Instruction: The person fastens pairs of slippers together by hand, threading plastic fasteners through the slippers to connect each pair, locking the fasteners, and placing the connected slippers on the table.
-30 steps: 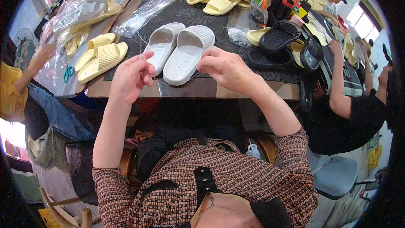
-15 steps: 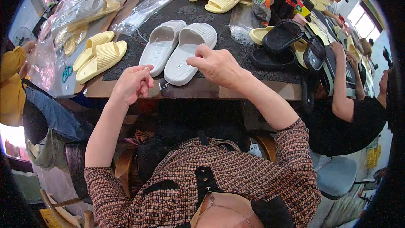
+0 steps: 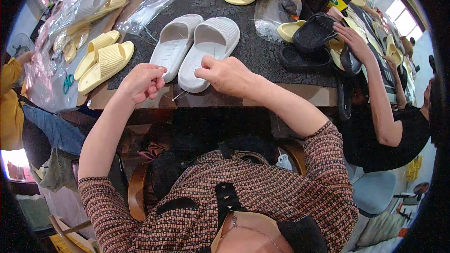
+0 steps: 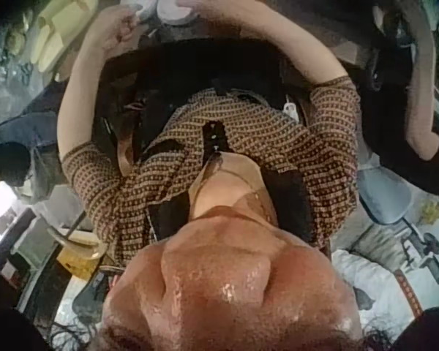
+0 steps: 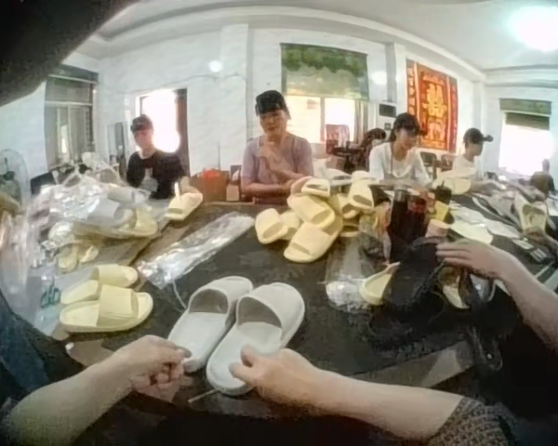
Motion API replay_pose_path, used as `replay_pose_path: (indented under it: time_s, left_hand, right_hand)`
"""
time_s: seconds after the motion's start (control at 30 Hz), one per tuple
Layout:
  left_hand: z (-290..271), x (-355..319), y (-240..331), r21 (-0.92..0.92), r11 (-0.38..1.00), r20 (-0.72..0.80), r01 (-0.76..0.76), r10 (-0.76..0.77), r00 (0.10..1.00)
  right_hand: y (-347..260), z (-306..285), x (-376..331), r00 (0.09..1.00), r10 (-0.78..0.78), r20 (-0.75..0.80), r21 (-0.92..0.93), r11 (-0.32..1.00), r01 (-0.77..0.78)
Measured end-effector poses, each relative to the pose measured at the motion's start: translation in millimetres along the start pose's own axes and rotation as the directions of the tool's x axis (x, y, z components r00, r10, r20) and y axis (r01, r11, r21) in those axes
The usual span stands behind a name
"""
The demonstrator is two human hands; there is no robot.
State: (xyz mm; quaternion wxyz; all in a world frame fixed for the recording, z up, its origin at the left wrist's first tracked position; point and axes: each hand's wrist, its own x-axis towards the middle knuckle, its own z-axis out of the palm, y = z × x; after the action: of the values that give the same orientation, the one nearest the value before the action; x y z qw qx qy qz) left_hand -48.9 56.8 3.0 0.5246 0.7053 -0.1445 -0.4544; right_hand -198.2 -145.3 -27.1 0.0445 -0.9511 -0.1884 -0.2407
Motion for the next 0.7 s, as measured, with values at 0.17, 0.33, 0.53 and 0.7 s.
replay_pose_path:
  time_s: [0.17,0.33,0.53,0.7]
  left_hand:
    - [-1.0,26.4,16.3,0.056,0.997,-0.007,-0.05,0.05,0.999]
    - [13.2,64.5,35.5,-0.044,0.991,-0.138,-0.124,0.117,0.984]
    - [15.4,92.1,27.4,-0.089,0.992,-0.123,-0.093,0.082,0.989]
    - [18.2,101.9,34.7,-0.208,0.974,-0.107,-0.086,0.065,0.992]
  right_hand:
    - [27.5,3.6,5.7,0.996,0.073,0.049,-0.124,0.99,-0.066]
    - [68.2,8.0,15.5,0.97,0.24,0.047,-0.249,0.943,-0.222]
    - [65.5,5.6,10.4,0.946,0.32,0.043,-0.097,0.944,-0.315]
    - [108.4,-10.7,0.8,0.87,0.463,-0.168,0.186,0.882,-0.433]
